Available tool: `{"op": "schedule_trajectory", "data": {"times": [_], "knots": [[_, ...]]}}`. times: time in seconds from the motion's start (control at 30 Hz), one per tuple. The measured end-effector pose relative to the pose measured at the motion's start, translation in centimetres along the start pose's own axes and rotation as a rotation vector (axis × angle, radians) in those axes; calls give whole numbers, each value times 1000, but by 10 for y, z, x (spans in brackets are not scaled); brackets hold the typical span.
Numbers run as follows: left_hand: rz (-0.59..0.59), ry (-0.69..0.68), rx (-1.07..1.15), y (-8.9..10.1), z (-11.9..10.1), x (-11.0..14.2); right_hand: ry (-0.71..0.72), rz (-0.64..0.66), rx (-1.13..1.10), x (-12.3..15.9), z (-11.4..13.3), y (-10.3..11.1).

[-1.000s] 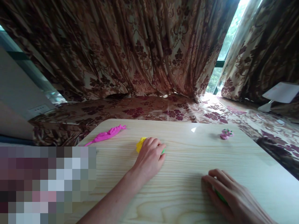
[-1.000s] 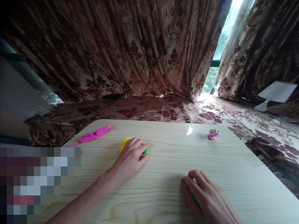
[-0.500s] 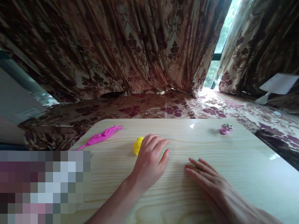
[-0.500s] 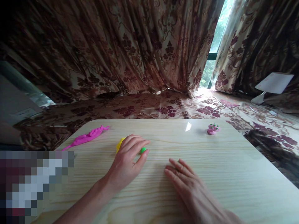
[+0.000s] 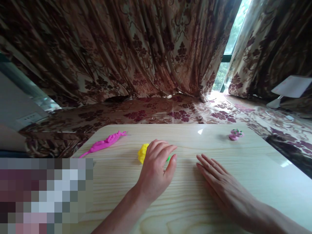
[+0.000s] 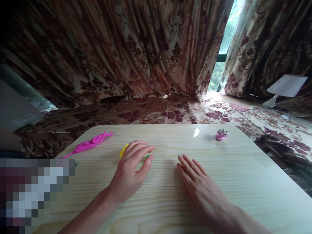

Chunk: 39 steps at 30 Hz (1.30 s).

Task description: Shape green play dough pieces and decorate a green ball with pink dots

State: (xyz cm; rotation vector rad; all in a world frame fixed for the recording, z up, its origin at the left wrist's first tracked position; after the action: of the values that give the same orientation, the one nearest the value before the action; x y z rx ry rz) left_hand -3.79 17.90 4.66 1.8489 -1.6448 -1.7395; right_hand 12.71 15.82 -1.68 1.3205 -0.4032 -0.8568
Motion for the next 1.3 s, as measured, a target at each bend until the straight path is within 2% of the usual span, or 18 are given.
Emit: {"op": "schedule_trajectory", "data": {"times": [0.07,0.17,0.27,0.33,0.4,0.43,0.5,0.53,0.6,0.67,0.77,0.87,0.93,1.0,1.07,1.13,1.2,1.3], "knots": [[3,-11,-2,-1,-2,0,-41,-46,4,-23,-2,-2],[-1,-4,-4,-3,2,2,-183,-109,37,-51,-37,2],[-17,23,3,-3,9,3,-270,-97,49,-30,-63,8],[-21,29,12,-2,10,2,-226,-59,34,-3,-53,9],[-18,23,18,-1,7,2,-151,-37,28,14,-29,7],[-16,17,17,-2,5,1,-114,-21,21,15,-16,5],[-9,5,9,-3,2,1,-84,-27,10,-2,-3,1],[-6,1,5,-4,2,2,-96,-47,8,-15,-5,1],[-4,4,0,-5,4,2,-178,-91,16,-41,-25,2],[-5,20,-3,-5,9,3,-239,-116,31,-49,-50,6],[-8,39,-2,-4,14,3,-235,-101,27,-21,-63,9],[-10,31,9,-2,10,2,-149,-60,-6,15,-38,8],[-5,13,14,-2,4,1,-98,-44,-21,18,-17,5],[3,-2,13,-4,0,1,-93,-39,-28,0,-12,2],[4,-1,10,-5,0,1,-146,-65,-29,-24,-28,4],[3,14,7,-5,4,1,-233,-103,-13,-35,-57,9],[3,32,9,-5,8,1,-273,-100,3,-26,-77,13],[-3,34,17,-2,8,1,-193,-52,17,8,-65,14]]}}
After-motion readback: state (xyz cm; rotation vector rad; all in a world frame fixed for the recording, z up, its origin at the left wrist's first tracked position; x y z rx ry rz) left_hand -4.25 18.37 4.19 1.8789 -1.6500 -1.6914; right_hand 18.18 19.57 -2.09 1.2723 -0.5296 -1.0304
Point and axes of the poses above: each hand's wrist, its own x-axis away from the middle knuckle, its own y-axis out of the back of the hand, z = x × y, the point moved 8 cm from there along -x, towards the middle knuckle, and after that the axes turned 8 degrees about -x, right-handed, at the moved point
